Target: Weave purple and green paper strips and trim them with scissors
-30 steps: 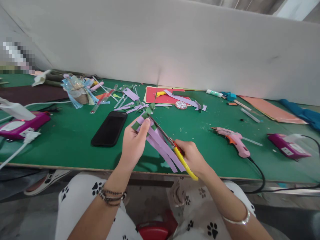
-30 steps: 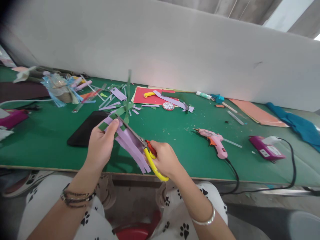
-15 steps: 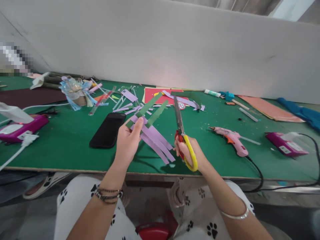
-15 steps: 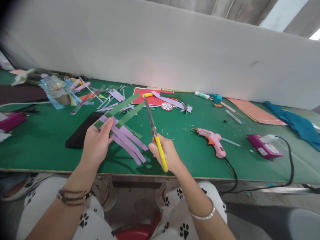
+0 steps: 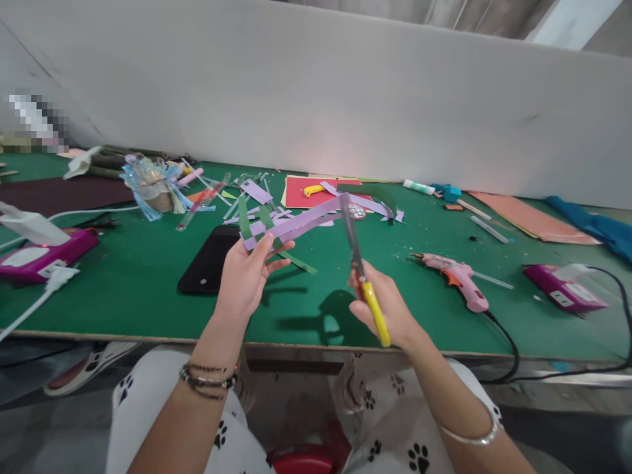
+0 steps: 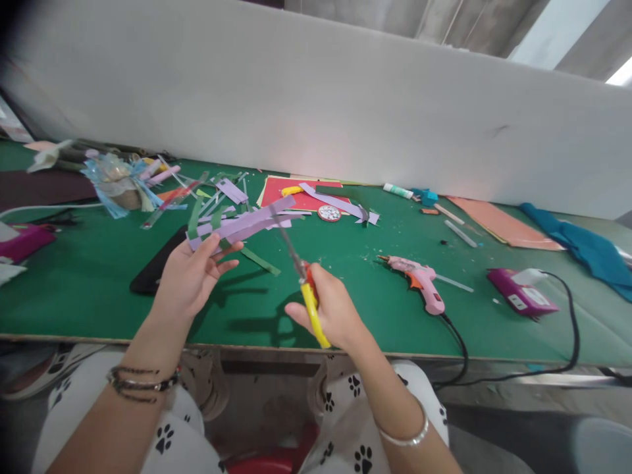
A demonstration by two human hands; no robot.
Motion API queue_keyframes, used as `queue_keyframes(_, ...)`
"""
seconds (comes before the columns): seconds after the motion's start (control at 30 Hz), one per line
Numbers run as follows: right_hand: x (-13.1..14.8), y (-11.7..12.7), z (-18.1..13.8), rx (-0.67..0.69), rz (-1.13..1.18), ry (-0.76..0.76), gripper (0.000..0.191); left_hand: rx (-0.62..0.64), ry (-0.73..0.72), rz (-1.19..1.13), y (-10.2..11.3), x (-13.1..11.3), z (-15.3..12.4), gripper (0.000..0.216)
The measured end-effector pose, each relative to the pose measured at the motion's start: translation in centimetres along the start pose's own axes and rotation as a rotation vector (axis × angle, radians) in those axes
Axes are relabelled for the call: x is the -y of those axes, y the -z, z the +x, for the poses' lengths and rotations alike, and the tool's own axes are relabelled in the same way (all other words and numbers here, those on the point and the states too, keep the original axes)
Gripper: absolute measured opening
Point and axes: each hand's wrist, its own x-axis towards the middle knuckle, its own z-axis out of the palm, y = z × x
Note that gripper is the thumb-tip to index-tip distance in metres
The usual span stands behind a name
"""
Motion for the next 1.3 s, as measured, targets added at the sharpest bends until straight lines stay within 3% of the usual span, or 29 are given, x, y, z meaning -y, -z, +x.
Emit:
queue_keyframes(0.17, 1.0, -0.9, 0.0, 0.101, -0.32, -0.006, 0.05, -0.06, 0.194, -0.192, -0.7, -0.4, -0.3, 0.009)
queue_keyframes(0.4, 0.5, -1.4, -0.2, 0.077, -0.463, 0.013, 0.058, -0.075, 0.423, -0.36, -0.9, -1.1, -0.5, 0.023)
queue_keyframes(0.53, 0.5, -1.4, -0.1, 0.053, -0.475, -0.001, 0.059, -0.095, 0.327, -0.346, -0.8, -0.8, -0.5, 0.01)
queue_keyframes(0.73, 0.7, -1.4, 0.0, 0.09, -0.491, -0.053, 0.055, -0.01, 0.049, -0.16, -0.7, 0.2, -0.8, 0.034)
queue_keyframes(0.97, 1.1, -1.3, 0.1, 0.154, -0.34, -0.099, 0.046, 0.048, -0.228, 0.147, 0.1, 1.0, -0.8, 0.026)
queue_keyframes(1.3, 1.2, -1.5, 0.2, 0.098, -0.358, -0.104, 0.048, 0.077, -0.399, 0.445, -0.5, -0.5, -2.0, 0.023)
